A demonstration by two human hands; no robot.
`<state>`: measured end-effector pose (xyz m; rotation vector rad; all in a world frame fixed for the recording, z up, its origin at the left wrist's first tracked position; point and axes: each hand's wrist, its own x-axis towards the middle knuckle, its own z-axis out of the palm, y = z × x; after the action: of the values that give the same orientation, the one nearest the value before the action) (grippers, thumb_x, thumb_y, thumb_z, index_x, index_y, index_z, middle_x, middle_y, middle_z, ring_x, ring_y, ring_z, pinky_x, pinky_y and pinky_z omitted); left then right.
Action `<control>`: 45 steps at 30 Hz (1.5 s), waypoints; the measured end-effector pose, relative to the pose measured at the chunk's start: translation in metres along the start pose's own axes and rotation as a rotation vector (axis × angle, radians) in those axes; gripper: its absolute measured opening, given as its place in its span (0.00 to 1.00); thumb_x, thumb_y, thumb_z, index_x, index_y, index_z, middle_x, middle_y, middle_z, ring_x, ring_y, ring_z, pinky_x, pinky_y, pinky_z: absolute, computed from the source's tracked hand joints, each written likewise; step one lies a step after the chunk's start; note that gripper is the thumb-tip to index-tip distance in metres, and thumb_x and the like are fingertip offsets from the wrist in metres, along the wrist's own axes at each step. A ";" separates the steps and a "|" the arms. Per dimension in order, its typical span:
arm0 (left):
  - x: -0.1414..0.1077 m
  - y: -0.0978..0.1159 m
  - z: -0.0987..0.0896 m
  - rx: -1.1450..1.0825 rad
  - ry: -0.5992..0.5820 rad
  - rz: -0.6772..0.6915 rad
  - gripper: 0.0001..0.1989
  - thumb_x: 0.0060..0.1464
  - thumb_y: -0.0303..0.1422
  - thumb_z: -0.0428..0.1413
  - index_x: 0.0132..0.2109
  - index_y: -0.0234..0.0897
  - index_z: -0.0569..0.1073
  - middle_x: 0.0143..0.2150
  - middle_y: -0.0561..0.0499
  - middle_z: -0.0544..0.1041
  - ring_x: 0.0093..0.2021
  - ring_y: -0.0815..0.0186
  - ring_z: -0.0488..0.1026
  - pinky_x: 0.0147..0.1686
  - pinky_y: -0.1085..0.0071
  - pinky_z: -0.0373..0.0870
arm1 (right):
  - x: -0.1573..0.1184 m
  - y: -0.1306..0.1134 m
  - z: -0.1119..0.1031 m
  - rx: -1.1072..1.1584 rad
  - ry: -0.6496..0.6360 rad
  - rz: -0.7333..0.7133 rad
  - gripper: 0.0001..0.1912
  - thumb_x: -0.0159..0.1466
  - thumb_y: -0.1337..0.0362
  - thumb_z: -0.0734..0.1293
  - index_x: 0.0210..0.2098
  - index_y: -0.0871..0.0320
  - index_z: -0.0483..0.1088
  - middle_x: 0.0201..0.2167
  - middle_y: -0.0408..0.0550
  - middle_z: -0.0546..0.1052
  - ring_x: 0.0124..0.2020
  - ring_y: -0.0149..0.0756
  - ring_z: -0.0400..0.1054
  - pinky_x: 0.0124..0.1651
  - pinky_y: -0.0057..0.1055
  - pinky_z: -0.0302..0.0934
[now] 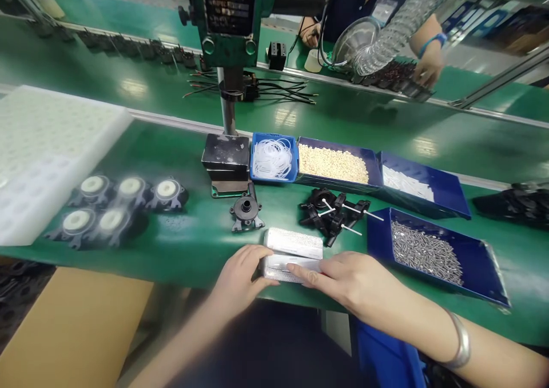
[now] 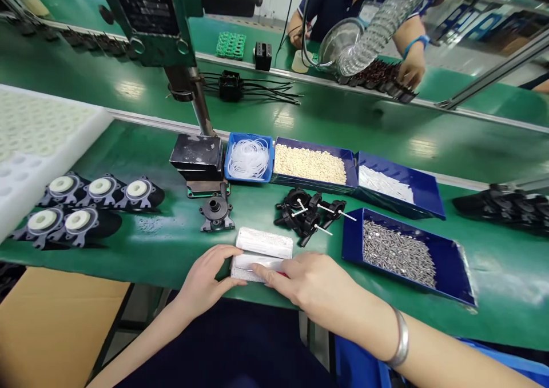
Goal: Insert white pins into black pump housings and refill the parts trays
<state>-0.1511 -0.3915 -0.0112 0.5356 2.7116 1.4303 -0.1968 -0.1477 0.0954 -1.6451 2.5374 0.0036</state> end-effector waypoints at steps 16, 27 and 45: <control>0.000 -0.001 0.000 0.036 -0.003 -0.009 0.22 0.52 0.35 0.64 0.52 0.43 0.66 0.47 0.50 0.76 0.50 0.58 0.73 0.49 0.61 0.71 | 0.023 -0.018 -0.027 -0.173 -0.039 -0.047 0.25 0.60 0.75 0.62 0.57 0.67 0.64 0.22 0.45 0.69 0.18 0.34 0.60 0.21 0.35 0.42; -0.001 0.000 0.000 0.044 -0.006 0.027 0.20 0.55 0.33 0.61 0.52 0.41 0.64 0.48 0.47 0.75 0.50 0.57 0.72 0.48 0.59 0.72 | 0.034 -0.018 -0.036 -0.267 -0.174 -0.082 0.23 0.62 0.73 0.63 0.57 0.67 0.63 0.21 0.45 0.71 0.17 0.34 0.62 0.22 0.34 0.37; -0.002 -0.001 0.003 0.161 -0.038 0.082 0.20 0.57 0.35 0.59 0.54 0.40 0.62 0.51 0.45 0.74 0.52 0.55 0.71 0.48 0.59 0.73 | 0.000 -0.008 -0.037 -0.290 -0.279 -0.023 0.21 0.59 0.73 0.65 0.53 0.62 0.68 0.19 0.43 0.69 0.16 0.34 0.60 0.23 0.35 0.31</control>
<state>-0.1493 -0.3902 -0.0140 0.6828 2.8203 1.2106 -0.1930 -0.1534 0.1330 -1.6301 2.3897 0.5821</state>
